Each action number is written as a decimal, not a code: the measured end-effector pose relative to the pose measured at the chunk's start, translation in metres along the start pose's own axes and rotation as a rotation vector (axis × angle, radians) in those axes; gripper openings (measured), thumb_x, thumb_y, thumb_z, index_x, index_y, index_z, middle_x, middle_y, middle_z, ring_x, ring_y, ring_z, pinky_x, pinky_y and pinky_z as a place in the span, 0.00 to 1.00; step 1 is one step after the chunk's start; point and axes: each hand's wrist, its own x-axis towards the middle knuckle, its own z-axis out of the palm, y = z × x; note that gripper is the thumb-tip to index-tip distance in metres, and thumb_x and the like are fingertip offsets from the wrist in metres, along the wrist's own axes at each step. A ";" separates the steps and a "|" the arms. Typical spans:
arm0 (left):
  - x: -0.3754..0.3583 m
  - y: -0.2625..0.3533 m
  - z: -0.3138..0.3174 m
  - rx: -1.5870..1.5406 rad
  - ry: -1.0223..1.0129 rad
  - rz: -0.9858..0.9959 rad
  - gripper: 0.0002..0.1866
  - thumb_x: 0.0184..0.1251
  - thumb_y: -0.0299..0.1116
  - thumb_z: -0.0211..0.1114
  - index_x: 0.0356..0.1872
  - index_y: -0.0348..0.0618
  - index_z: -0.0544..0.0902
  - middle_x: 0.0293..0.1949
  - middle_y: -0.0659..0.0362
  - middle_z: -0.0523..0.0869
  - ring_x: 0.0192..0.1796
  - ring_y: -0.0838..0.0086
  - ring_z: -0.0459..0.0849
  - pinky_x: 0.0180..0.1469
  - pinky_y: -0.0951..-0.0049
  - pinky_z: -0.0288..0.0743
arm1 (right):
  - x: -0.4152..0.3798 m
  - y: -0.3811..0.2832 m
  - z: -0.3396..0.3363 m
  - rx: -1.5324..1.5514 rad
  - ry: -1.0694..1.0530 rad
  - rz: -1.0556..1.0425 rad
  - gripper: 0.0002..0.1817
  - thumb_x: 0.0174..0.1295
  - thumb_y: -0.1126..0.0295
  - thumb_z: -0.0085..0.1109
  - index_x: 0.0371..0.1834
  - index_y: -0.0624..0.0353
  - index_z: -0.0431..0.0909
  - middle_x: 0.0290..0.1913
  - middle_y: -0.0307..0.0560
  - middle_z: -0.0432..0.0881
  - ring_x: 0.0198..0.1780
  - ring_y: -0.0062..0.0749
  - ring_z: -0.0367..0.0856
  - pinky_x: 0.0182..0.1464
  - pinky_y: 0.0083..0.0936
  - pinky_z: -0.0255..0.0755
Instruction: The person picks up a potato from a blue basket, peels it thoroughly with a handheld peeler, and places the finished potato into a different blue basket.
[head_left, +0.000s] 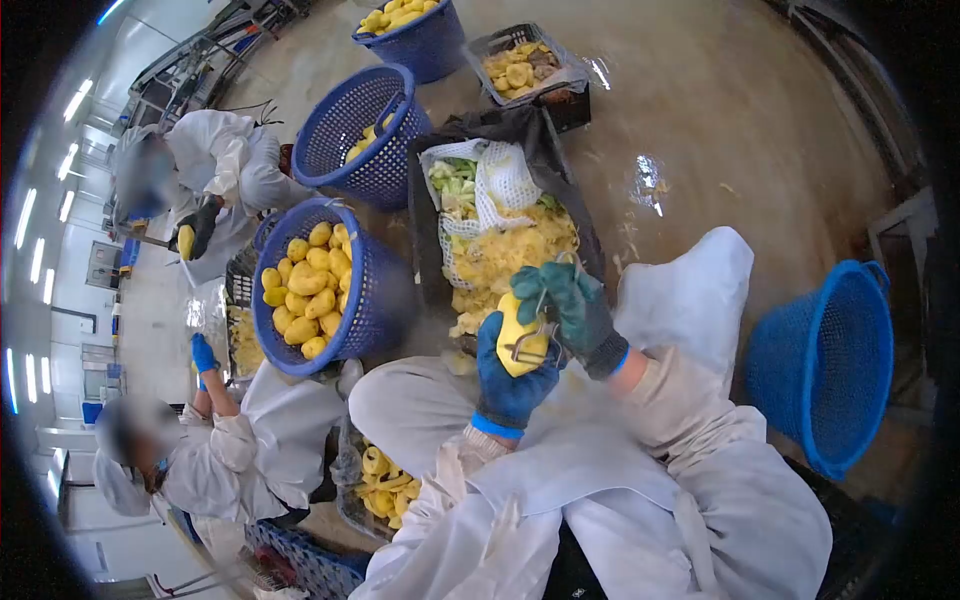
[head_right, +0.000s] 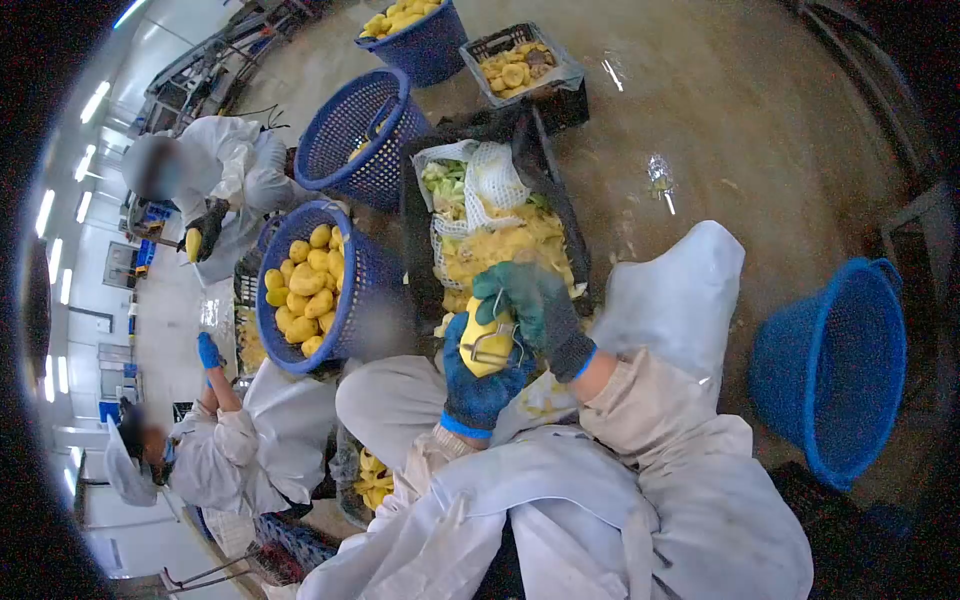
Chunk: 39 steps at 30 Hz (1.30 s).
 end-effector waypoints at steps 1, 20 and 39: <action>0.001 0.001 0.003 -0.021 -0.005 -0.025 0.26 0.59 0.45 0.63 0.55 0.42 0.71 0.48 0.53 0.80 0.45 0.66 0.80 0.43 0.69 0.77 | -0.001 -0.004 0.008 -0.145 0.001 -0.003 0.17 0.69 0.57 0.50 0.40 0.63 0.77 0.36 0.46 0.82 0.32 0.26 0.79 0.37 0.25 0.76; 0.002 0.015 -0.021 0.203 -0.050 -0.102 0.25 0.68 0.53 0.53 0.59 0.50 0.73 0.51 0.55 0.80 0.53 0.62 0.79 0.54 0.58 0.75 | 0.044 -0.019 -0.032 -0.091 0.172 -0.010 0.15 0.68 0.61 0.50 0.42 0.62 0.78 0.35 0.46 0.82 0.32 0.27 0.79 0.36 0.27 0.76; -0.007 0.009 -0.020 0.510 0.024 0.027 0.33 0.64 0.57 0.54 0.61 0.41 0.70 0.48 0.50 0.81 0.40 0.61 0.83 0.39 0.67 0.79 | 0.047 -0.004 -0.058 -0.057 0.111 -0.071 0.13 0.68 0.63 0.51 0.38 0.63 0.78 0.34 0.45 0.82 0.32 0.31 0.82 0.38 0.27 0.76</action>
